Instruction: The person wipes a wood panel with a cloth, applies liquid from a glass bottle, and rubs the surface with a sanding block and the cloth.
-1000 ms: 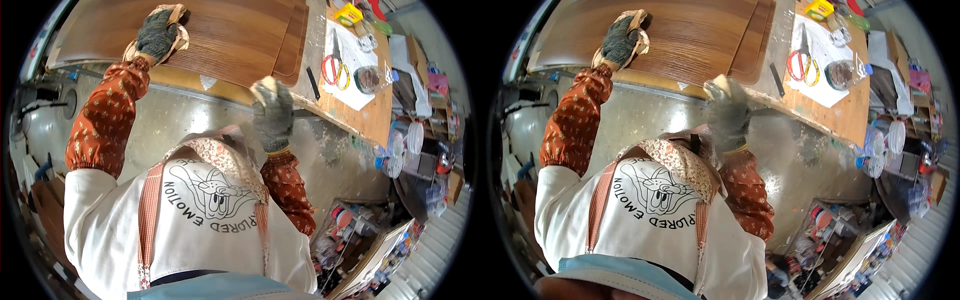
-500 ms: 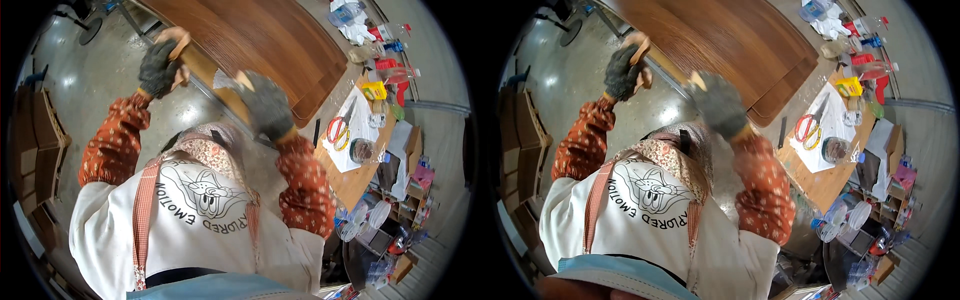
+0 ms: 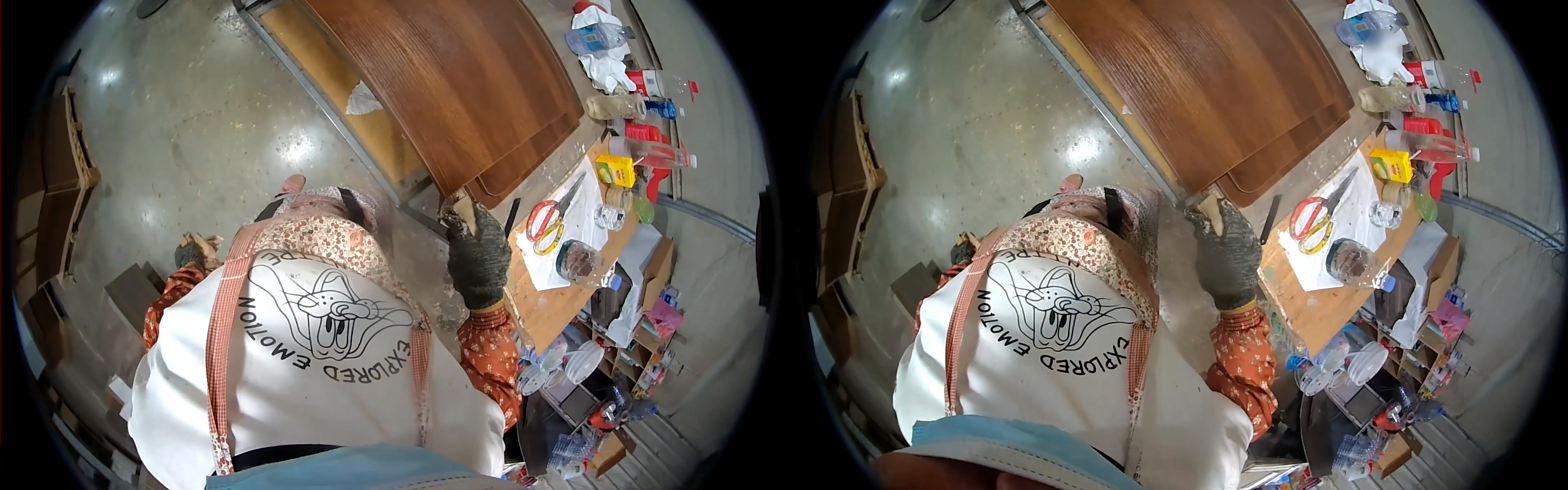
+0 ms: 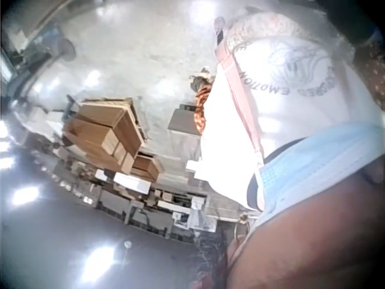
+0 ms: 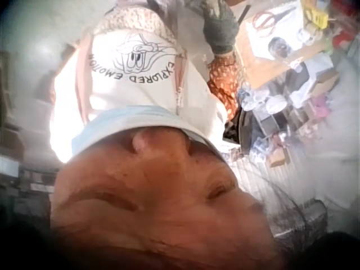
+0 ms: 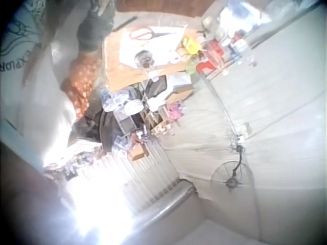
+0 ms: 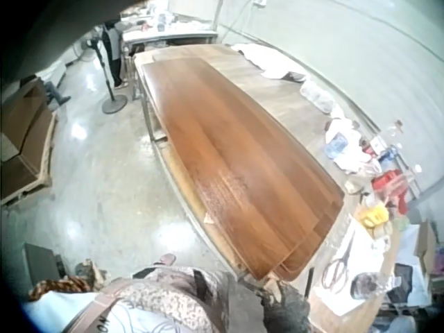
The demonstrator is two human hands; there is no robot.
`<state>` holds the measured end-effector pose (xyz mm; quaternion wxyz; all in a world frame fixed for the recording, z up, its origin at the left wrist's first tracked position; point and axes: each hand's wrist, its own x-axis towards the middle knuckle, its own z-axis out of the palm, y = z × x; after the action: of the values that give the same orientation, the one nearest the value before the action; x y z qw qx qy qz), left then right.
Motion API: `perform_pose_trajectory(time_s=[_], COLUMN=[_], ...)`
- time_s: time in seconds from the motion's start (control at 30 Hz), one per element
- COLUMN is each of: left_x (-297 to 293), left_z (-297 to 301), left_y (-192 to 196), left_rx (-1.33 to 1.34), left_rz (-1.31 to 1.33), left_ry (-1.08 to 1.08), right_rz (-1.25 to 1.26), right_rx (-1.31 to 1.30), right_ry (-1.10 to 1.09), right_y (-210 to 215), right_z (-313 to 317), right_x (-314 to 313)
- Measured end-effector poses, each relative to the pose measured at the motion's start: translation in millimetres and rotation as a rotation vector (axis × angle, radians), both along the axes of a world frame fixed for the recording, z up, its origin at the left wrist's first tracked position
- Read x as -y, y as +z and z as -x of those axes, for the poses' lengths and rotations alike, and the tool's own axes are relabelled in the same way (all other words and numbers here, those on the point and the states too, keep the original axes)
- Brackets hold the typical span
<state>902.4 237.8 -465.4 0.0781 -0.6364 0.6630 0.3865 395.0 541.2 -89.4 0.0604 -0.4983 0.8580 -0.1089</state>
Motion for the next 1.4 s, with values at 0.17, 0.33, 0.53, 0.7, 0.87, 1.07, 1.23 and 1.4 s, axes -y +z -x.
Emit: perform_pose_trajectory(time_s=[0.17, 0.33, 0.53, 0.7, 0.87, 1.07, 1.23, 1.4], left_x=[34.5, 36.4, 19.1, -5.0, -19.1, 32.3, 101.3, 198.6], left_z=[58.2, 160.2, 136.1, 43.9, -49.7, -15.0, -21.8, -39.8], left_y=[11.6, 133.1, 138.9, 65.5, -6.4, 48.6, 61.3, 6.8], left_rx=[-0.231, -0.310, -0.130, -0.136, -0.033, -0.057, 0.109, -0.024], left_rz=[-0.080, 0.378, 0.380, 0.062, -0.130, 0.110, 0.077, -0.014], left_ry=[0.503, 0.146, 0.214, 0.631, 0.003, 0.882, 0.577, 0.656], right_rz=[0.437, 0.047, -0.009, 0.006, 0.165, 0.280, 0.024, -0.179], right_rx=[-0.120, -0.081, -0.152, -0.251, -0.175, -0.198, -0.228, -0.343], right_ry=[0.151, 0.301, 0.368, 0.565, 0.641, 0.594, 0.533, 0.324], right_y=[-5.9, -12.1, 4.1, -1.7, 3.1, -14.3, 7.6, 6.5], right_z=[2.1, 8.4, 11.4, 37.8, 45.9, 73.7, 36.2, 7.2], right_x=[44.1, 37.5, 47.7, 151.9, 314.9, 496.2, 414.6, 240.5])
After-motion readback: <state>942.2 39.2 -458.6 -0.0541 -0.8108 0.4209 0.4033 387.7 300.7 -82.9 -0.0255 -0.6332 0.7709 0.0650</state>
